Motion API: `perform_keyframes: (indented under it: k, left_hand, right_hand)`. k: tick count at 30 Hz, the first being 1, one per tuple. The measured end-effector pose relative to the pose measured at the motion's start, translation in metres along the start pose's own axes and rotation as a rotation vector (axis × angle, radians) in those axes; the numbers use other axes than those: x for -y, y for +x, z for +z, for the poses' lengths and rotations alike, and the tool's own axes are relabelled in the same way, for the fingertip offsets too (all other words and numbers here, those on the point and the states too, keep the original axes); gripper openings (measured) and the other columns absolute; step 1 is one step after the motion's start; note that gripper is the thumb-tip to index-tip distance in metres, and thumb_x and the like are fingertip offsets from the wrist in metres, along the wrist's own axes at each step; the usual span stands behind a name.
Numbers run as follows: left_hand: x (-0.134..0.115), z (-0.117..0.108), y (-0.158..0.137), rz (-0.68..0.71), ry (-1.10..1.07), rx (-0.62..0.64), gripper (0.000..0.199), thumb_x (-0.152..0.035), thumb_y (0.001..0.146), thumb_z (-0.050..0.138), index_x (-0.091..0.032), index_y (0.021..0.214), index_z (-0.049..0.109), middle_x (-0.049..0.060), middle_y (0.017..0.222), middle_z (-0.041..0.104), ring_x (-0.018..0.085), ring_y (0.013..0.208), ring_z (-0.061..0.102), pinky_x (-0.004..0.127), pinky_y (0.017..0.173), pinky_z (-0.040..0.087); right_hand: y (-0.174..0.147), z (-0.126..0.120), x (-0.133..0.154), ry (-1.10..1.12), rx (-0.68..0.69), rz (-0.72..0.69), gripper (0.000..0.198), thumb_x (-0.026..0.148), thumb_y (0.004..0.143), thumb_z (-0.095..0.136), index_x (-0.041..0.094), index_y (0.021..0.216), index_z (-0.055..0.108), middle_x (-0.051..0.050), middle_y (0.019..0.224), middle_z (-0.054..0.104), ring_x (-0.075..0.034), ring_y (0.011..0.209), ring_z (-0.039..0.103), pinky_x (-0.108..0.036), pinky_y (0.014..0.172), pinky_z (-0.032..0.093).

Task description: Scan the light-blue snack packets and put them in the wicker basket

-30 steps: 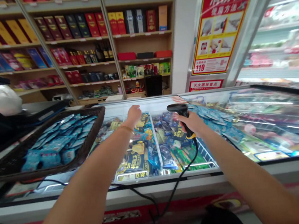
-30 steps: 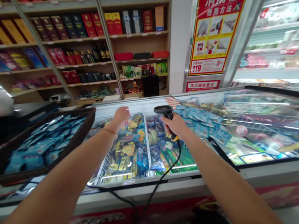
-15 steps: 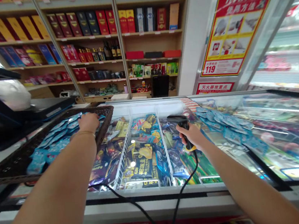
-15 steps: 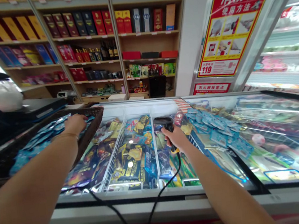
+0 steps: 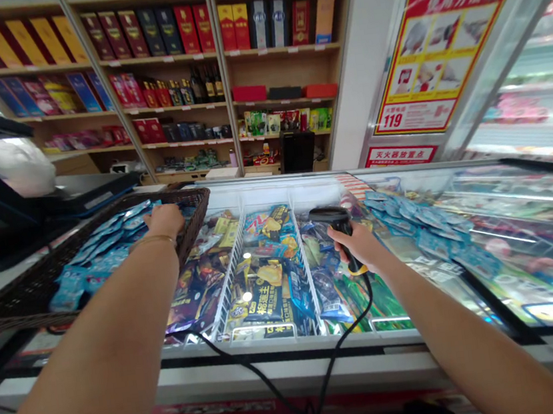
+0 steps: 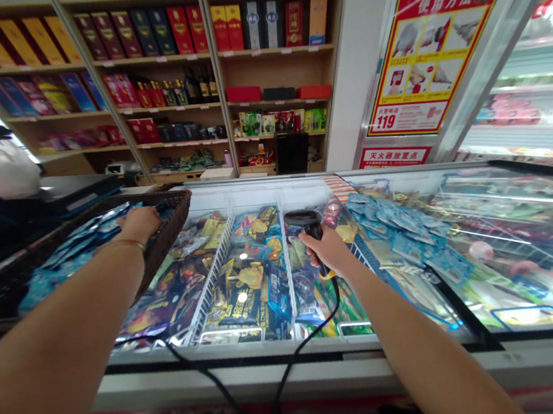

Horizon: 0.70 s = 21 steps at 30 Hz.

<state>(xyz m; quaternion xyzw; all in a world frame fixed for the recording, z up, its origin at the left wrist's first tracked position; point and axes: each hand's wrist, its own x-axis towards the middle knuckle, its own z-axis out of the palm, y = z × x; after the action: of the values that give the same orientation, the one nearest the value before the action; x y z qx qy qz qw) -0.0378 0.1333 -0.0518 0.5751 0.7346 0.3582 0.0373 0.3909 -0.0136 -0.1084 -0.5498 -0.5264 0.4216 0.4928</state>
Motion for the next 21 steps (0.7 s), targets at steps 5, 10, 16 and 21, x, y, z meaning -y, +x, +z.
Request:
perform_keyframes:
  k: [5,10,16,21]
  left_hand:
    - [-0.027,-0.009,-0.006,0.127,-0.009,-0.249,0.012,-0.019,0.088,0.058,-0.013,0.086,0.068,0.005,0.084,0.066,0.022,0.098,0.059,0.041,0.102,0.039]
    - [-0.086,0.015,-0.018,0.098,-0.728,-0.294,0.032,-0.001,0.082,0.056,-0.016,0.111,0.057,-0.001,0.085,0.061,0.009,0.077,0.059,0.02,0.077,0.05]
    - [-0.16,0.06,-0.067,-0.571,-1.462,0.318,0.019,-0.005,0.086,0.043,-0.018,0.092,0.054,-0.002,0.059,0.046,0.008,0.046,0.045,0.018,0.048,0.039]
    - [-0.168,0.1,-0.108,-0.736,-1.701,0.579,0.04,-0.051,0.096,0.036,-0.019,0.078,0.054,0.003,0.061,0.051,0.013,0.049,0.05,0.023,0.044,0.04]
  right_hand:
    - [-0.001,-0.002,0.003,-0.001,-0.013,-0.009,0.038,0.046,0.075,0.077,0.02,0.088,0.052,0.005,0.054,0.057,-0.011,0.033,0.05,-0.023,0.032,0.038]
    - [0.001,-0.002,0.0,0.024,0.012,-0.014,0.038,0.046,0.075,0.077,0.019,0.087,0.053,0.005,0.053,0.056,-0.011,0.034,0.051,-0.023,0.033,0.04]
    - [-0.001,-0.002,0.004,0.027,-0.004,-0.021,0.036,0.044,0.076,0.076,0.019,0.086,0.053,0.005,0.052,0.056,-0.011,0.033,0.051,-0.022,0.032,0.038]
    - [-0.003,-0.003,0.006,0.052,0.004,-0.014,0.034,0.042,0.076,0.076,0.019,0.087,0.053,0.007,0.051,0.054,-0.01,0.032,0.049,-0.022,0.031,0.037]
